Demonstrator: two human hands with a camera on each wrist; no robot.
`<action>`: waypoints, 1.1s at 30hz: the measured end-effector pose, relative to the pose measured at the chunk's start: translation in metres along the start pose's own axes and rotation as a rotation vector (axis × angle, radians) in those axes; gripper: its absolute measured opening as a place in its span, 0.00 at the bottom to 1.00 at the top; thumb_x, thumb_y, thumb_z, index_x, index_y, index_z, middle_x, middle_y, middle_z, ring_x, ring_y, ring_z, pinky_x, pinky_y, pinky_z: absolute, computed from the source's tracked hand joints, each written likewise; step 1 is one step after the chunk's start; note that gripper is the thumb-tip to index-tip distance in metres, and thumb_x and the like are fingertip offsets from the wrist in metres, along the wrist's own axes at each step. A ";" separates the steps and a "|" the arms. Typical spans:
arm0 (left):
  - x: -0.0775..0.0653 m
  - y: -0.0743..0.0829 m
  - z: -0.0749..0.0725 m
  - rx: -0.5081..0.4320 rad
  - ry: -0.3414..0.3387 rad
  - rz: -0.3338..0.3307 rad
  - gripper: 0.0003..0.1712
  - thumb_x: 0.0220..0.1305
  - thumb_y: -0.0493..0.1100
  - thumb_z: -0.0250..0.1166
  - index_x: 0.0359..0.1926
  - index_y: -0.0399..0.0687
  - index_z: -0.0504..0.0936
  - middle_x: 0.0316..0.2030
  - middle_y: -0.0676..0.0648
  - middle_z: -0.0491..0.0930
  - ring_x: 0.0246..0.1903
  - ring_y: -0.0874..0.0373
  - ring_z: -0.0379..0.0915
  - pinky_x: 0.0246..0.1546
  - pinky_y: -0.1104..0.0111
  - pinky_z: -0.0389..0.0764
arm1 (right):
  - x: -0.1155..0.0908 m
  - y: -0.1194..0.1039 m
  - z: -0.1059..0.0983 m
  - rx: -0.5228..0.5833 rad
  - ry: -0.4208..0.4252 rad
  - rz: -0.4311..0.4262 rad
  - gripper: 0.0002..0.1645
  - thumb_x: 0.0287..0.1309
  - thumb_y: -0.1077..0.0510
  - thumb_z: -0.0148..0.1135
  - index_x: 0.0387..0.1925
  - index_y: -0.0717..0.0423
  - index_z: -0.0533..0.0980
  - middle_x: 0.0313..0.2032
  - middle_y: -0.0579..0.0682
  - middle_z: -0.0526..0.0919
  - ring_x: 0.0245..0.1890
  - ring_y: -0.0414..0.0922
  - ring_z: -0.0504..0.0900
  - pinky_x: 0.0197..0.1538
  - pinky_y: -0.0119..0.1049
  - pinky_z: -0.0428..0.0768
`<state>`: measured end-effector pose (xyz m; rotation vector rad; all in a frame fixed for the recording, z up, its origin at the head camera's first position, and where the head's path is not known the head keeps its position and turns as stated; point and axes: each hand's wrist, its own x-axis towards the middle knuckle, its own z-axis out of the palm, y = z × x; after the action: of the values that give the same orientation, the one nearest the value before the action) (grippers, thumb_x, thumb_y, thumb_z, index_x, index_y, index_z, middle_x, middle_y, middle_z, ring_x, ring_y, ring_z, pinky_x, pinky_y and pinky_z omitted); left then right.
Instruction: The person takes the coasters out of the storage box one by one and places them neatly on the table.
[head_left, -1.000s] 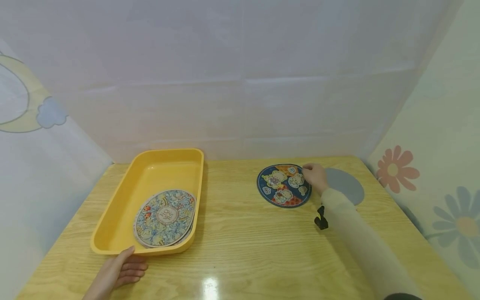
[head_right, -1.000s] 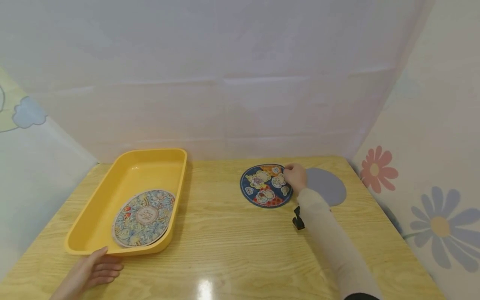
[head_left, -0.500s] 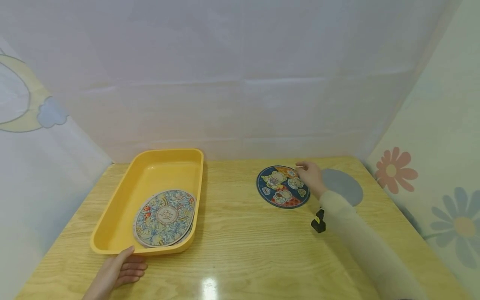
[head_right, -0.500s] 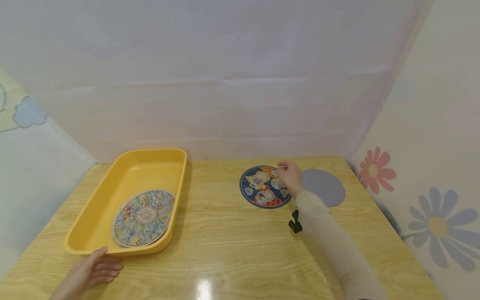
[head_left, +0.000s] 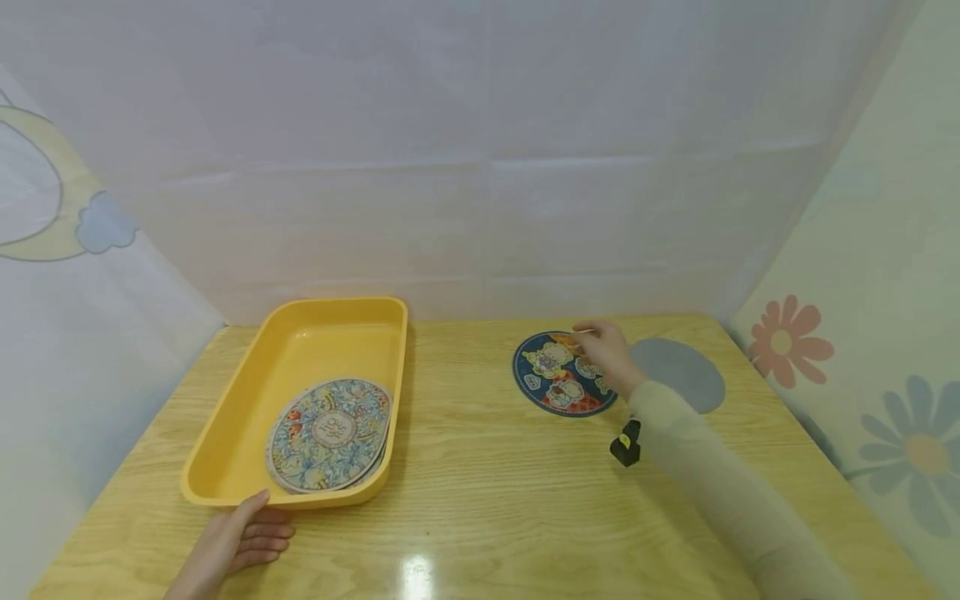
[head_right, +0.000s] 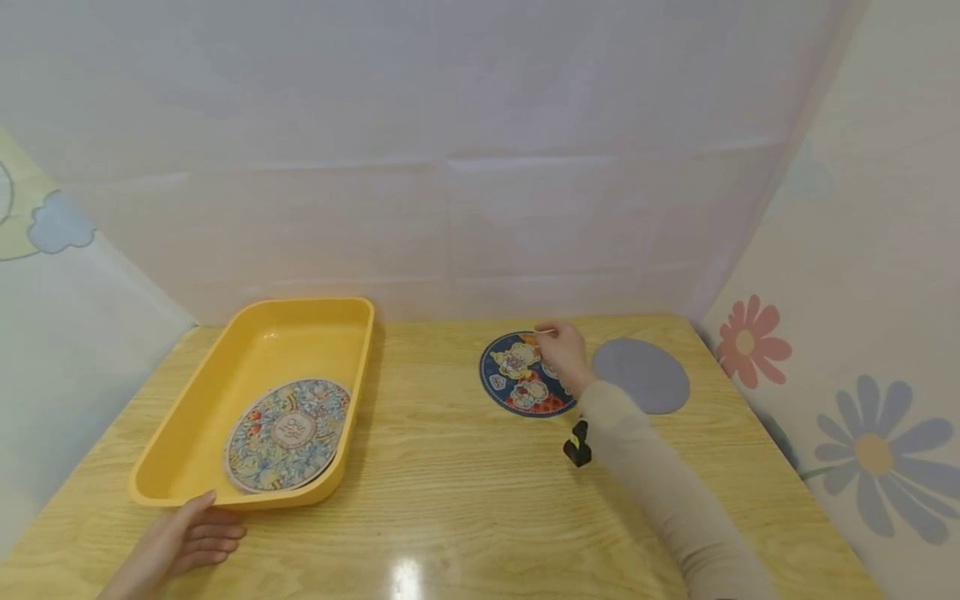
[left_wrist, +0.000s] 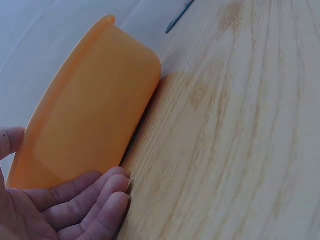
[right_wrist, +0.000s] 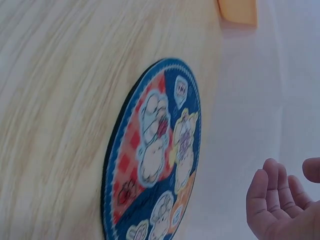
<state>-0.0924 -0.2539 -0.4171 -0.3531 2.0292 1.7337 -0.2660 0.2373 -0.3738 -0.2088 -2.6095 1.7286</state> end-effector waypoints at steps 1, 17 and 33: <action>0.000 0.000 0.000 0.002 0.003 0.002 0.39 0.71 0.57 0.39 0.45 0.17 0.72 0.32 0.41 0.82 0.31 0.53 0.79 0.35 0.62 0.81 | -0.001 -0.002 0.002 0.015 -0.008 -0.002 0.22 0.65 0.60 0.47 0.57 0.65 0.66 0.48 0.64 0.73 0.31 0.39 0.76 0.37 0.37 0.78; -0.002 0.002 0.002 -0.006 0.023 -0.011 0.38 0.70 0.57 0.40 0.45 0.19 0.73 0.32 0.42 0.82 0.31 0.53 0.79 0.35 0.62 0.81 | -0.013 -0.033 0.031 0.119 -0.106 -0.003 0.20 0.66 0.60 0.48 0.56 0.65 0.67 0.44 0.65 0.75 0.40 0.56 0.77 0.36 0.36 0.80; -0.001 0.002 0.002 -0.004 0.029 -0.013 0.38 0.70 0.58 0.41 0.45 0.19 0.73 0.32 0.42 0.82 0.31 0.53 0.79 0.34 0.62 0.81 | -0.012 -0.060 0.048 0.174 -0.240 -0.011 0.20 0.61 0.61 0.55 0.54 0.64 0.71 0.48 0.62 0.75 0.41 0.52 0.79 0.47 0.46 0.77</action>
<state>-0.0916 -0.2519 -0.4150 -0.3942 2.0391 1.7342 -0.2644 0.1686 -0.3365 0.0156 -2.5840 2.0818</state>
